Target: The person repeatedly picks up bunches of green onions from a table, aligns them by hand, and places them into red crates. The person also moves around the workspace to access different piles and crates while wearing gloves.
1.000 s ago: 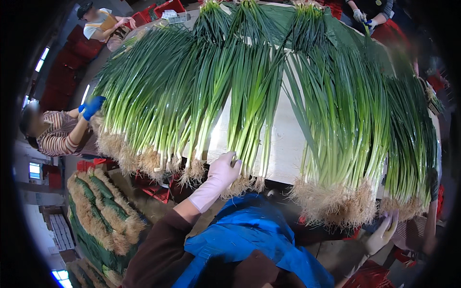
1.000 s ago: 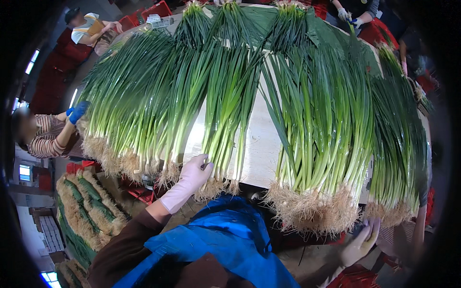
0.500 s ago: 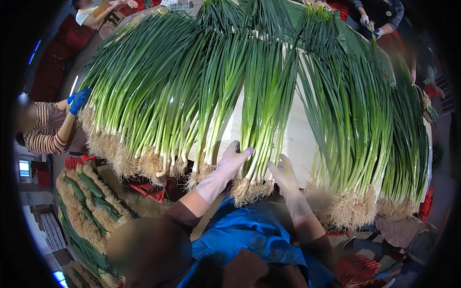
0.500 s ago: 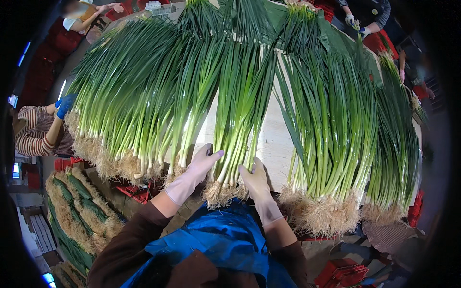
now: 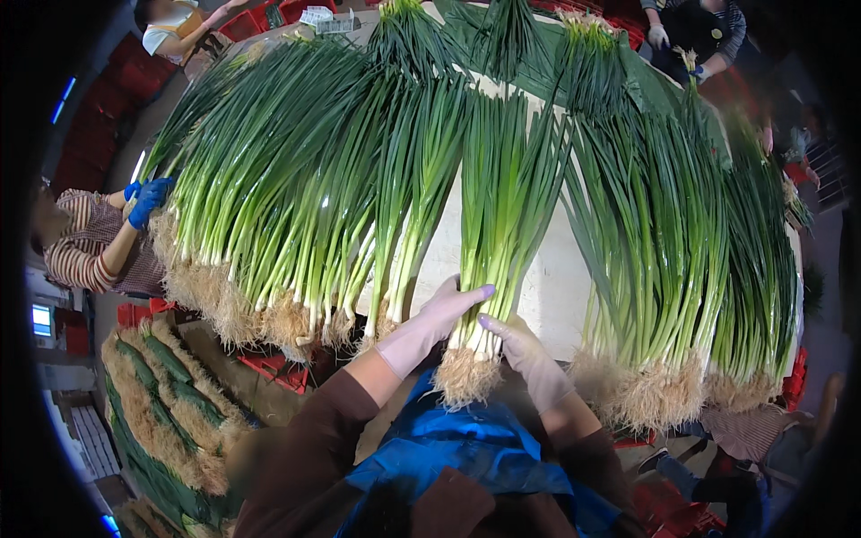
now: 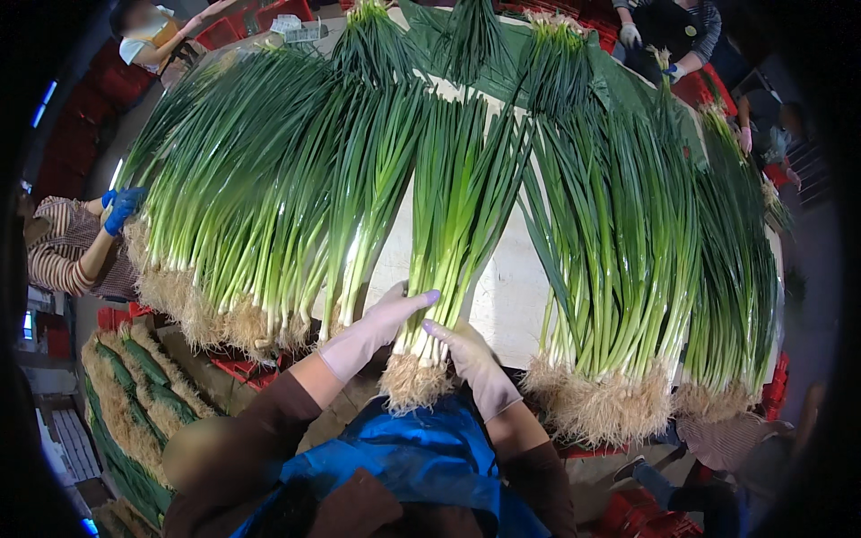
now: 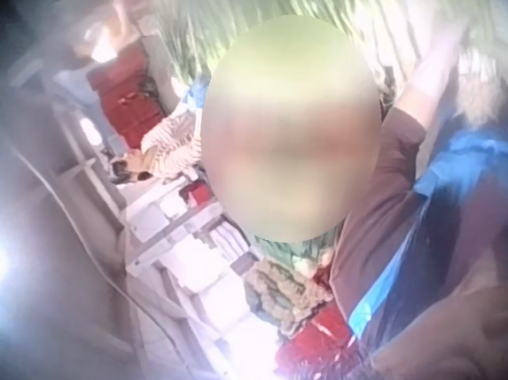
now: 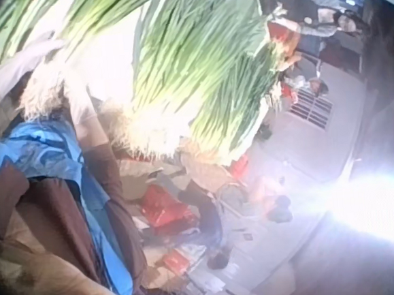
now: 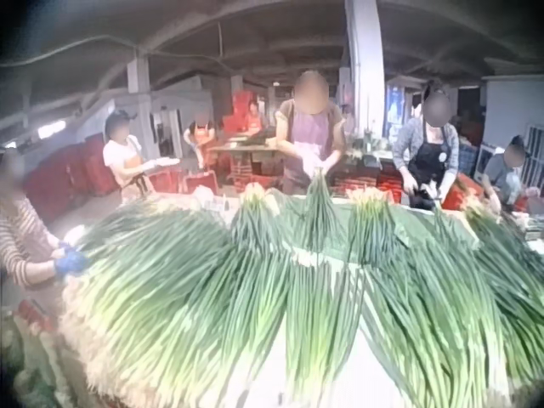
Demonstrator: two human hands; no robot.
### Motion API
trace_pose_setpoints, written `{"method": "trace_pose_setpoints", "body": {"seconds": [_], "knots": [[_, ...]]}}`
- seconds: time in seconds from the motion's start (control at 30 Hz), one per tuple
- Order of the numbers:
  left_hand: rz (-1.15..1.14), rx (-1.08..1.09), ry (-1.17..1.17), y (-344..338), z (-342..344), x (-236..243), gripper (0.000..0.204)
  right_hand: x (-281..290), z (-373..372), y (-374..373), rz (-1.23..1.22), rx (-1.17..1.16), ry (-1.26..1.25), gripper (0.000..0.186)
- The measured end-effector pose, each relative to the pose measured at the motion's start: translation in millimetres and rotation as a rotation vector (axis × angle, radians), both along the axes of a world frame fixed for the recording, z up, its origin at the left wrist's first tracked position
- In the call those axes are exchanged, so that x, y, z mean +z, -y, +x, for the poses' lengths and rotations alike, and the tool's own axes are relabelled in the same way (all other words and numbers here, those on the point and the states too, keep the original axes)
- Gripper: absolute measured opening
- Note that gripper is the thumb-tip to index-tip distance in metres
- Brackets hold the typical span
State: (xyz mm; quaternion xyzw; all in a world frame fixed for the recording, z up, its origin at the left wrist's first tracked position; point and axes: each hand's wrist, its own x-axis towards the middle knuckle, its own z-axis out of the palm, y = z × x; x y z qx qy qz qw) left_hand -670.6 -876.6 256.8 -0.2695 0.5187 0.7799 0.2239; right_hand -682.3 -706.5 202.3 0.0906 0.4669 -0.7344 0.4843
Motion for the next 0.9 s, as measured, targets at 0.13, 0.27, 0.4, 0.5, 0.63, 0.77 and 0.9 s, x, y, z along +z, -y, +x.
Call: {"method": "trace_pose_setpoints", "body": {"seconds": [0.13, 0.27, 0.4, 0.5, 0.63, 0.77, 0.9], "knots": [[-0.115, -0.09, 0.07, 7.1, 18.5, -41.6, 0.095, 38.1, 15.9, 13.8, 0.493, 0.251, -0.362, 0.069], [0.015, -0.203, -0.119, -3.9, 39.5, -13.5, 0.078, 49.6, 38.2, 12.1, 0.614, 0.539, -0.587, 0.07], [-0.04, -0.184, -0.137, -7.0, 53.9, -19.7, 0.072, 56.1, 49.3, 14.6, 0.583, 0.677, -0.64, 0.075], [0.08, -0.182, -0.051, 2.4, 55.5, -23.8, 0.069, 71.6, 44.6, 17.5, 0.665, 0.833, -0.664, 0.082], [0.199, -0.17, -0.019, 17.1, 62.6, -30.5, 0.063, 88.7, 37.4, 18.2, 0.682, 0.914, -0.691, 0.083], [0.424, -0.154, 0.052, 30.1, 76.3, -23.1, 0.071, 103.8, 23.4, 11.2, 0.537, 0.985, -0.754, 0.069], [0.53, -0.039, 0.111, 20.9, 104.8, -6.8, 0.076, 84.8, 1.4, -14.2, 0.209, 0.849, -0.469, 0.047]]}}
